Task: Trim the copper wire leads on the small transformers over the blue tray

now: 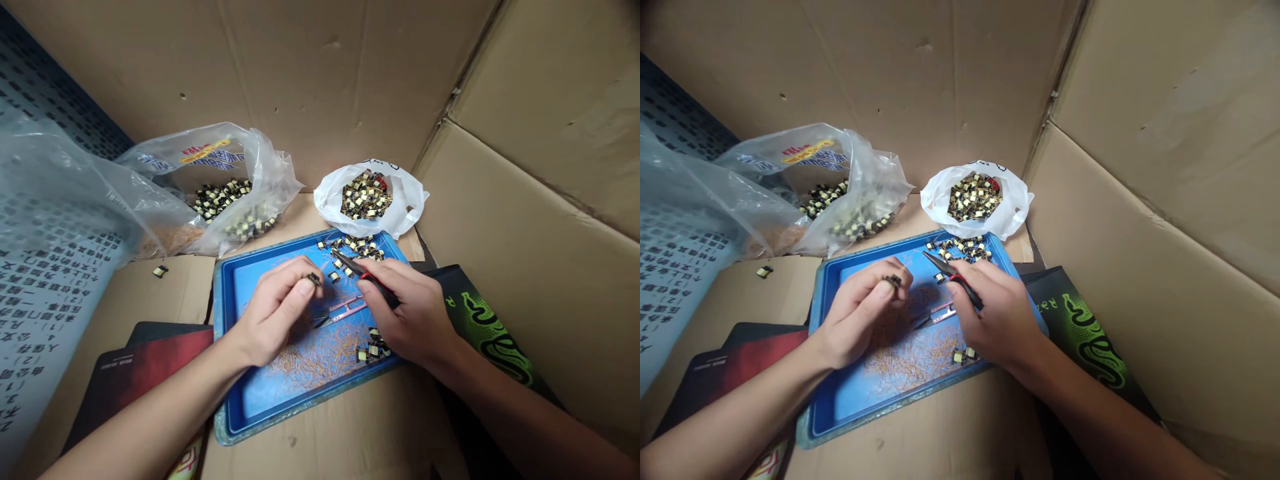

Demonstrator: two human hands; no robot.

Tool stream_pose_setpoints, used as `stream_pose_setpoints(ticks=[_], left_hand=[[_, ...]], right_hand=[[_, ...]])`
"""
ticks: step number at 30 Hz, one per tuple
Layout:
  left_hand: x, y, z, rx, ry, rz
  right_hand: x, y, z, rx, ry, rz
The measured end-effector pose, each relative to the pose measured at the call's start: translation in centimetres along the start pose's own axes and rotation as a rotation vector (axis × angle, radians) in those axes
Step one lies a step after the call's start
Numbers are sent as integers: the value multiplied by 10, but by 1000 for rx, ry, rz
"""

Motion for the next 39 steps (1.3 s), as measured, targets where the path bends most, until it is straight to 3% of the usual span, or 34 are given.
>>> stream_pose_setpoints(ticks=[3, 8, 13, 39], left_hand=[[-11, -6, 1, 59, -60, 17], [-14, -4, 2, 16, -74, 46], [-12, 0, 3, -22, -92, 61], [-12, 3, 2, -11, -104, -6]], right_hand=[[0, -1, 1, -69, 56, 99], [4, 2, 0, -176, 146, 234], [6, 0, -2, -186, 201, 318], [5, 1, -2, -192, 114, 307]])
Point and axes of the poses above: each hand's wrist, its own z-axis towards the middle knuckle, its own y-axis out of the palm, x = y × z, the point moved 6 cm from there along z, towards the middle knuckle, and after that the axes turned 1 degree about -x, right-handed, at the moved point
